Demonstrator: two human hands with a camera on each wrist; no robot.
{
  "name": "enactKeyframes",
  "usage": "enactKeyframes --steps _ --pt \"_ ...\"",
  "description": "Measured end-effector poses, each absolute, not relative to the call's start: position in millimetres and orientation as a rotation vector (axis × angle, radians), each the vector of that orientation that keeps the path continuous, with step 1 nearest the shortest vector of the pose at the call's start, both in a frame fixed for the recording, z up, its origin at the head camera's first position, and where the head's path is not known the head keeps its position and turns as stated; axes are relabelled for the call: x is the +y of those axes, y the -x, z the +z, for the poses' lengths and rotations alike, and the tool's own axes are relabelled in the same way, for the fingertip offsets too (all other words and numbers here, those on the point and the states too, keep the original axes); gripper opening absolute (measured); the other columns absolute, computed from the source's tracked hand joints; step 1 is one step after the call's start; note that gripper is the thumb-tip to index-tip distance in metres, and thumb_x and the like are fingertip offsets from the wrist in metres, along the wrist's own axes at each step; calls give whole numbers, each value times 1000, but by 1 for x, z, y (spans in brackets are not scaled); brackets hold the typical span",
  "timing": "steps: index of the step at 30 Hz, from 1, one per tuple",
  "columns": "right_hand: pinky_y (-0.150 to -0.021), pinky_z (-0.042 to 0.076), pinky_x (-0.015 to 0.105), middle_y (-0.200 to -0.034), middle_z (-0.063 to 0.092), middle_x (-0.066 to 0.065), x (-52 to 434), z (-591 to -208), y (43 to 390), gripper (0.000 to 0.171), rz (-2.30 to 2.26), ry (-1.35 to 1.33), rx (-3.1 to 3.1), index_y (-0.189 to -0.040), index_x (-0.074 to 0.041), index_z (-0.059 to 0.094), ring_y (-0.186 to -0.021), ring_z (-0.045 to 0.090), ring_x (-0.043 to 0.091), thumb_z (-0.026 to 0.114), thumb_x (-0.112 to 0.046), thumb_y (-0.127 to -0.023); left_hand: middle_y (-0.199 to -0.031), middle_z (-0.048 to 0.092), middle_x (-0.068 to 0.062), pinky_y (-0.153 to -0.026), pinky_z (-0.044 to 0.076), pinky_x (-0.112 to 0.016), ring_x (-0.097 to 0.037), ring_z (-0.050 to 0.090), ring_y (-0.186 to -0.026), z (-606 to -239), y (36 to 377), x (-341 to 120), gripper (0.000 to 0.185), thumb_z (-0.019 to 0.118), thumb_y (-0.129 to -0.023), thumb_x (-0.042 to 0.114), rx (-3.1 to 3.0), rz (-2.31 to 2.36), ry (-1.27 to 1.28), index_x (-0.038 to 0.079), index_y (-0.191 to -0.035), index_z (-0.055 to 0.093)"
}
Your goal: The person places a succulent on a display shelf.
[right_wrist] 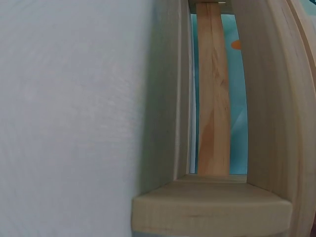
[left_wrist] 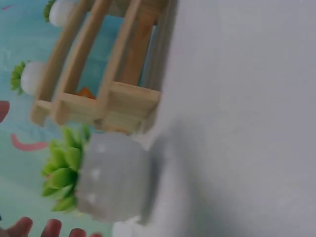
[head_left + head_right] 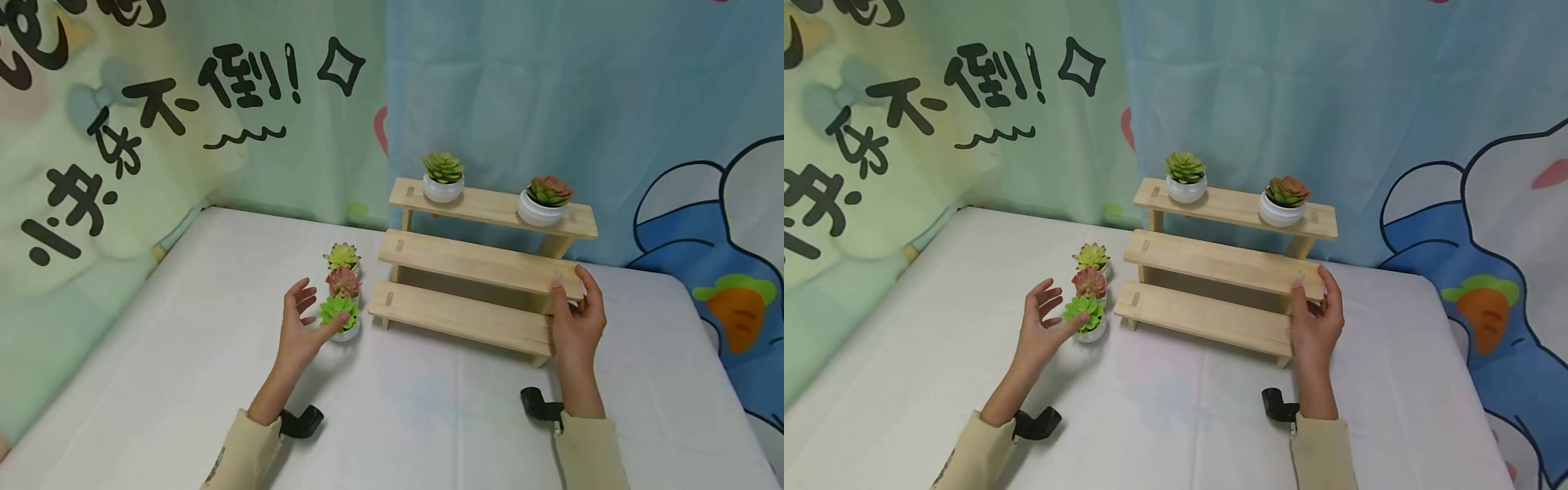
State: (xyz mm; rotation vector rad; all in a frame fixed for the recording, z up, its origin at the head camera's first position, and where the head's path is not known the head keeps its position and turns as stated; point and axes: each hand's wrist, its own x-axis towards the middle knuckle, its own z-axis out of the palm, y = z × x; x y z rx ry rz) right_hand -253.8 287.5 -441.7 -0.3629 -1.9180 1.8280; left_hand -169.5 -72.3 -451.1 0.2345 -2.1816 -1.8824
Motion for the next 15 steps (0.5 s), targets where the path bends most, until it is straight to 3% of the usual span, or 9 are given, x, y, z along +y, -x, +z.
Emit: enactKeyframes --steps 9,15 --pt "-72 41 12 -105 58 -16 287 -444 255 45 1843 376 -1921 -137 -16 56 -87 53 1 66 -14 -93 -131 43 -26 -85 47 -40 -37 49 -113 -471 170 -68 91 83 -73 8 -2361 -1823 -334 -2 -145 28" --pt "-68 42 11 -104 59 -13 289 -444 255 46 1878 388 -1896 -137 -17 56 -84 53 3 67 -14 -92 -126 51 -27 -91 48 -45 -36 54 -111 -476 173 -65 89 84 -72 9 -2406 -1801 -398 -6 -142 31"
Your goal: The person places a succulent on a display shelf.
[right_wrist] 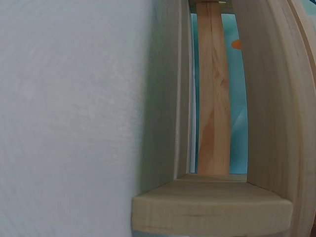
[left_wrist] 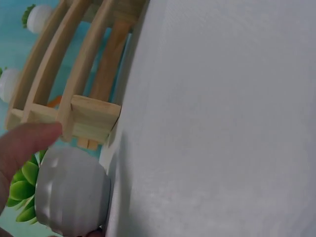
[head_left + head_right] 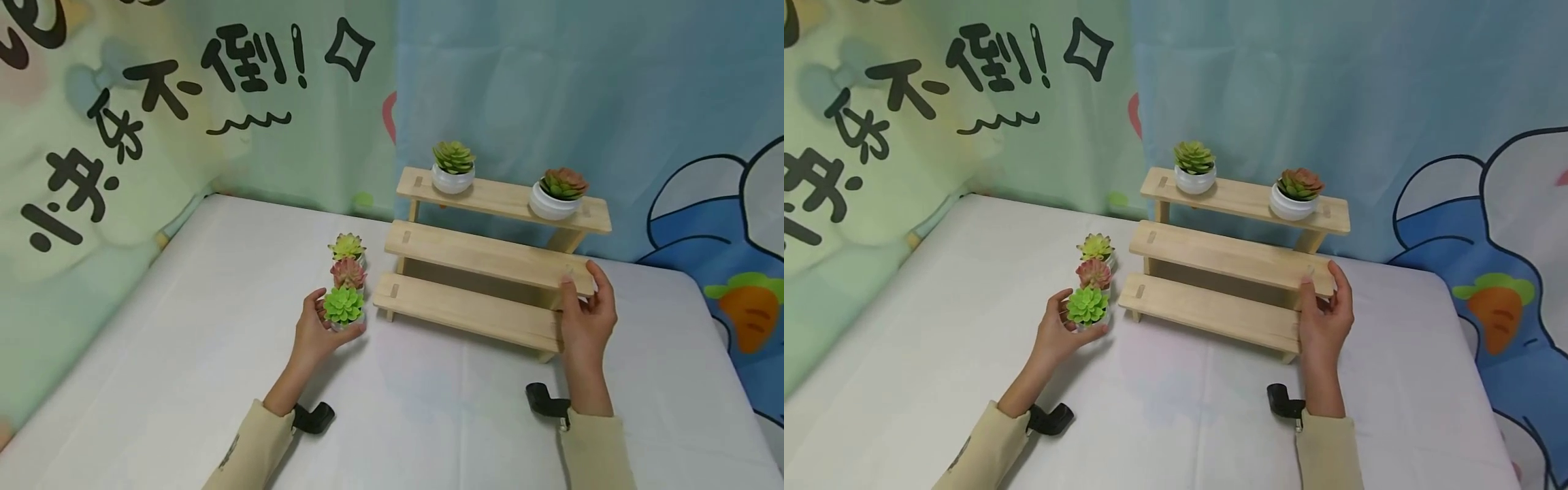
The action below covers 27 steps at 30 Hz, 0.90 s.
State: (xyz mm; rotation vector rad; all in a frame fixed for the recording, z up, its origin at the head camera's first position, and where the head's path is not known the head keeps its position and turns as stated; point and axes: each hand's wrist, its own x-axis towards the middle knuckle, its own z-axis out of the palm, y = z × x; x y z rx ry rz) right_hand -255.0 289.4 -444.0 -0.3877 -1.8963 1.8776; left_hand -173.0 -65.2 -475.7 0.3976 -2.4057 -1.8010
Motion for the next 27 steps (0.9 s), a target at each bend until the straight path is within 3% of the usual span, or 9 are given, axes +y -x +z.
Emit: enactKeyframes --steps 9,18,27 --pt "-69 42 12 -110 58 -12 290 -442 255 44 1878 412 -1869 -134 -19 59 -85 53 3 68 -15 -91 -104 61 -18 -70 46 -27 -19 54 -81 -476 175 -64 65 87 -72 13 -2439 -1688 -418 -8 -123 53" --pt "-70 42 12 -104 58 -13 288 -441 252 43 1855 383 -1891 -136 -17 58 -85 53 3 65 -13 -93 -108 63 -21 -70 45 -26 -21 57 -84 -472 172 -66 68 87 -72 17 -2483 -1675 -503 -8 -125 54" --pt "-77 40 15 -113 57 -13 290 -441 252 45 1834 349 -1918 -138 -15 55 -92 53 1 64 -13 -94 -118 61 -27 -80 52 -34 -32 63 -98 -466 164 -66 69 85 -73 18 -2493 -1678 -521 -9 -127 53"
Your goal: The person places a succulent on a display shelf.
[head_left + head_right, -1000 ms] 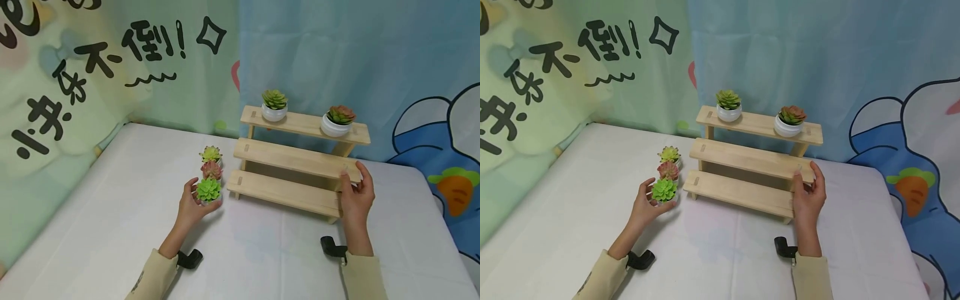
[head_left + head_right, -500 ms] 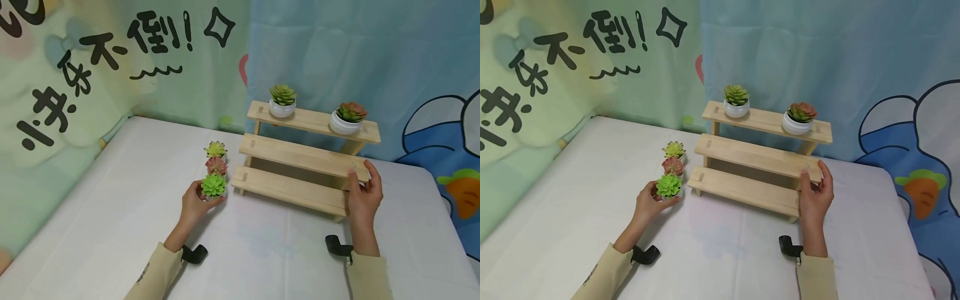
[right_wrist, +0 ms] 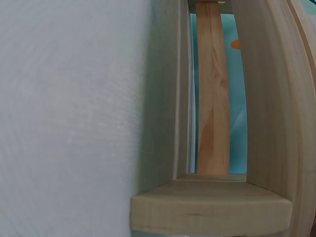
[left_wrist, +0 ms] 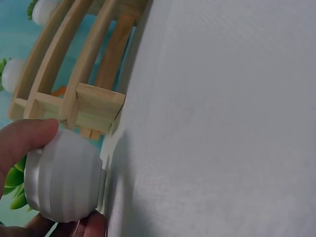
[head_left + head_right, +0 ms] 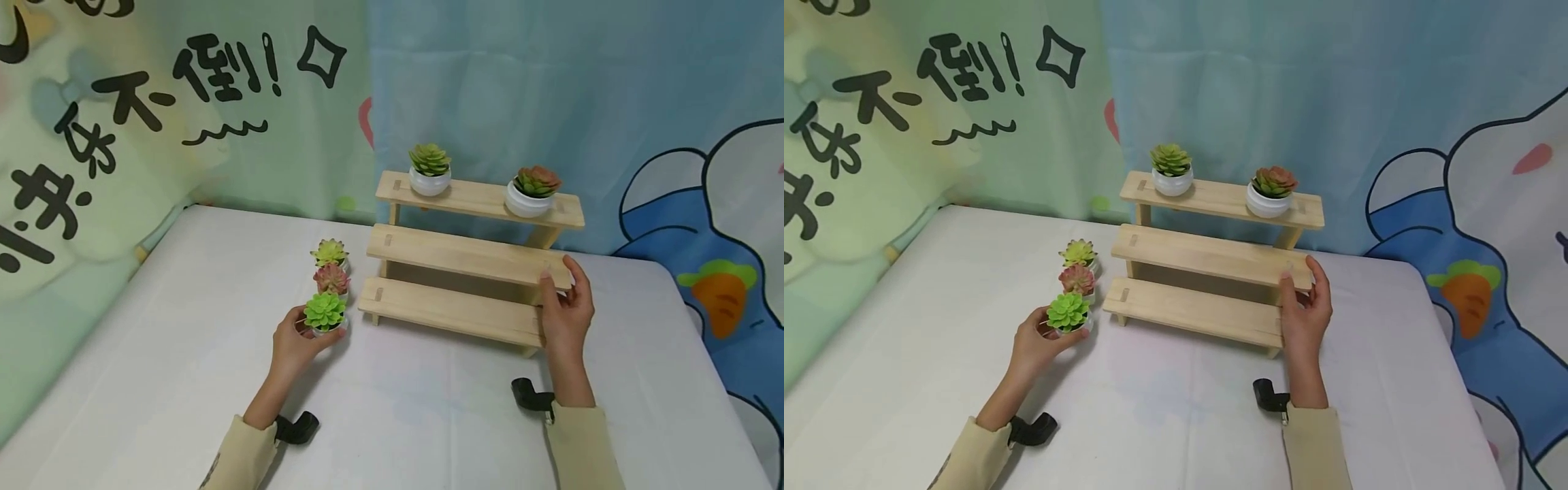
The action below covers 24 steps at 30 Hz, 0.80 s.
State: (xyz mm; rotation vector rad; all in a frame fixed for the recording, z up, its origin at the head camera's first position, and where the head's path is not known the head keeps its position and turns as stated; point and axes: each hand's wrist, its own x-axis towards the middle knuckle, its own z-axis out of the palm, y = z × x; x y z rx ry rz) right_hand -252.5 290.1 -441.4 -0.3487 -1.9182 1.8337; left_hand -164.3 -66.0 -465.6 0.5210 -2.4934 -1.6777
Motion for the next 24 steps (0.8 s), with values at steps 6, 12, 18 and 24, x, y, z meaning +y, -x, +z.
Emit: enactKeyframes --steps 6,12,18,24 --pt "-78 40 16 -115 57 -11 289 -442 253 45 1837 330 -1920 -139 -14 55 -94 54 2 63 -13 -94 -122 59 -27 -83 53 -33 -34 62 -106 -457 156 -71 68 84 -74 15 -2450 -1717 -515 -8 -128 52" --pt "-78 40 17 -115 57 -12 292 -440 252 45 1814 325 -1956 -140 -16 54 -95 53 2 62 -15 -95 -122 60 -23 -83 51 -32 -32 61 -105 -441 152 -70 67 85 -72 12 -2448 -1694 -431 -6 -128 53" --pt "-79 39 17 -118 56 -11 295 -440 253 45 1803 354 -1959 -139 -17 54 -93 53 2 63 -15 -95 -123 59 -20 -88 52 -31 -31 60 -109 -421 149 -68 65 84 -72 6 -2404 -1700 -319 -6 -128 53" --pt "-77 38 17 -132 50 -7 292 -442 253 46 1778 337 -1976 -140 -12 53 -86 49 0 62 -13 -95 -124 58 -18 -83 46 -12 -28 59 -110 -405 150 -70 64 82 -73 2 -2316 -1728 -247 -5 -130 53"
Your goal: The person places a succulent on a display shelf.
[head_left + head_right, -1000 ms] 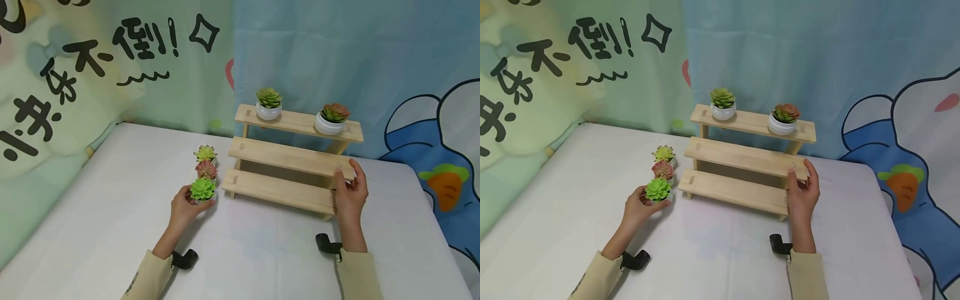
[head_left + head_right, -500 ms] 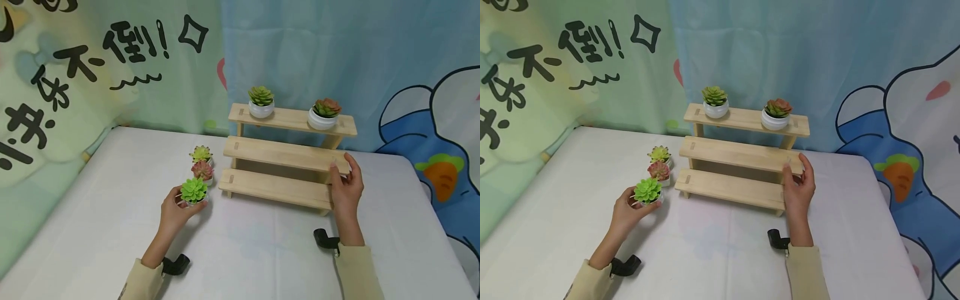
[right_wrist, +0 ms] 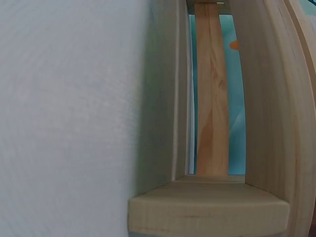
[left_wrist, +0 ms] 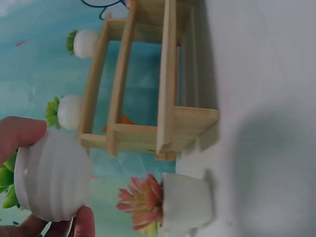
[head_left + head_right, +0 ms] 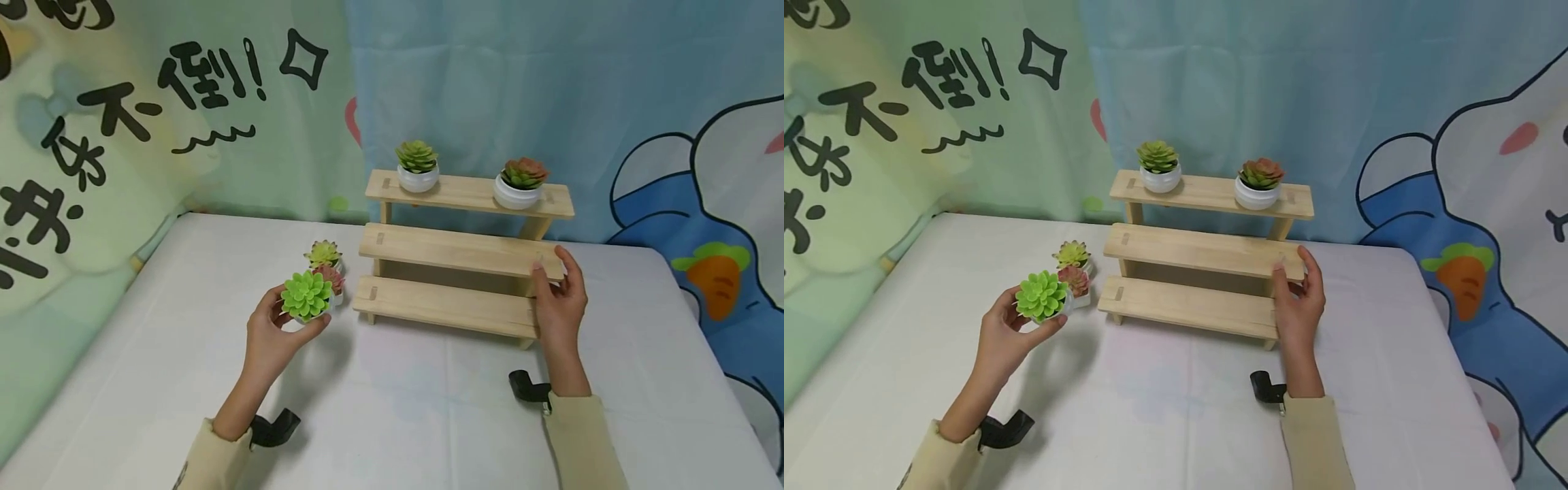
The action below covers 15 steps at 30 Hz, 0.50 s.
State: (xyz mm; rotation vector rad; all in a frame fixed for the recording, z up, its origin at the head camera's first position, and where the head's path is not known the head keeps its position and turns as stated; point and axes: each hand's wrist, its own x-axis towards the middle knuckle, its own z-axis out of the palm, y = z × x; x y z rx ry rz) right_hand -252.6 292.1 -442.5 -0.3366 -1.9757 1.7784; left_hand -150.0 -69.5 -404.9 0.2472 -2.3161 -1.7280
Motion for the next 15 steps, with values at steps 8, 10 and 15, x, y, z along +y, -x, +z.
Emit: enactKeyframes --steps 8,10,15 --pt "-74 40 17 -142 47 3 294 -442 250 48 1776 357 -2024 -143 -14 51 -85 51 1 61 -15 -96 -122 59 -17 -83 47 -13 -11 59 -100 -397 161 -55 58 80 -75 1 -2220 -1735 -141 -6 -127 55" --pt "-74 41 17 -144 46 3 294 -442 250 48 1773 365 -2041 -143 -15 50 -85 52 1 61 -17 -96 -121 60 -16 -81 47 -14 -8 58 -95 -396 165 -52 58 80 -75 1 -2200 -1739 -123 -5 -127 56" --pt "-74 41 18 -147 44 2 297 -441 249 49 1772 368 -2042 -143 -15 51 -83 52 1 62 -19 -95 -112 61 -9 -72 45 -17 -11 53 -82 -391 180 -42 56 80 -76 2 -2155 -1782 -38 -4 -127 57"
